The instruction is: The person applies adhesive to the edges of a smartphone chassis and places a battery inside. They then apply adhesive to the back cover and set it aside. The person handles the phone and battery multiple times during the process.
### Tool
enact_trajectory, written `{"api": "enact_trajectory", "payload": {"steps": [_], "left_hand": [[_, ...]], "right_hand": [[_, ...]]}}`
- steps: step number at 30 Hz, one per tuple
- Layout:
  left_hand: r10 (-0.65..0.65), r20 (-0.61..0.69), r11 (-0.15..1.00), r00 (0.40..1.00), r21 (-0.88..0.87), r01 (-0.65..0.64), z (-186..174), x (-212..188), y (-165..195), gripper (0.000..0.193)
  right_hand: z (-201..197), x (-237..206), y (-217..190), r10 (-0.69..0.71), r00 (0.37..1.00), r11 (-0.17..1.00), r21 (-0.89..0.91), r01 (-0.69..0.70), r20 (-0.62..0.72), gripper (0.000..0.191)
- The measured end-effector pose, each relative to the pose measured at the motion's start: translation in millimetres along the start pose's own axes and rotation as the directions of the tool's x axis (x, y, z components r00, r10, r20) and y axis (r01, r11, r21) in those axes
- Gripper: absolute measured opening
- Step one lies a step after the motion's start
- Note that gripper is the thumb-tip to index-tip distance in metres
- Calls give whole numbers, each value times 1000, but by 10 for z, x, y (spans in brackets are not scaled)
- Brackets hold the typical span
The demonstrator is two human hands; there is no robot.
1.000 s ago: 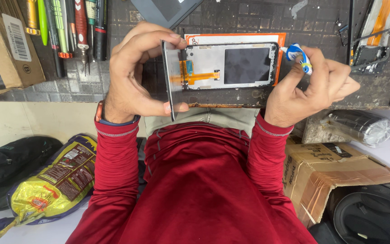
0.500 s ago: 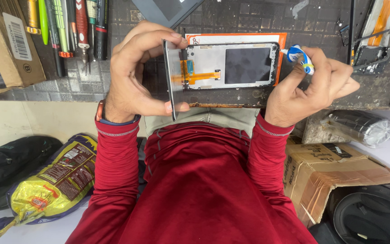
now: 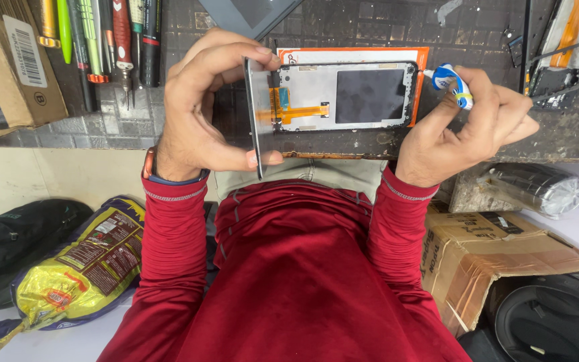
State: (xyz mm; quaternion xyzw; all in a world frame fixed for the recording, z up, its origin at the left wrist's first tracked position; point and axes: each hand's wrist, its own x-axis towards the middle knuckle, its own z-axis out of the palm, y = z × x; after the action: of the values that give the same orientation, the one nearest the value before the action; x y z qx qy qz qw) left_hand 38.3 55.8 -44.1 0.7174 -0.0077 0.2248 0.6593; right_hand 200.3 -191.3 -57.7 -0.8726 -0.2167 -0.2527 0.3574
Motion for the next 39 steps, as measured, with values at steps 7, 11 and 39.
{"api": "enact_trajectory", "payload": {"steps": [7, 11, 39], "left_hand": [[1, 0, 1000, 1000, 0, -1, -1, -3, -2, 80], [-3, -1, 1000, 1000, 1, 3, 0, -4, -2, 79], [41, -25, 993, 999, 113, -38, 24, 58, 48, 90]], "right_hand": [[2, 3, -6, -17, 1000, 999, -40, 17, -1, 19], [32, -6, 39, -71, 996, 996, -58, 68, -53, 4], [-471, -505, -556, 256, 879, 587, 658, -472, 402, 5]]}}
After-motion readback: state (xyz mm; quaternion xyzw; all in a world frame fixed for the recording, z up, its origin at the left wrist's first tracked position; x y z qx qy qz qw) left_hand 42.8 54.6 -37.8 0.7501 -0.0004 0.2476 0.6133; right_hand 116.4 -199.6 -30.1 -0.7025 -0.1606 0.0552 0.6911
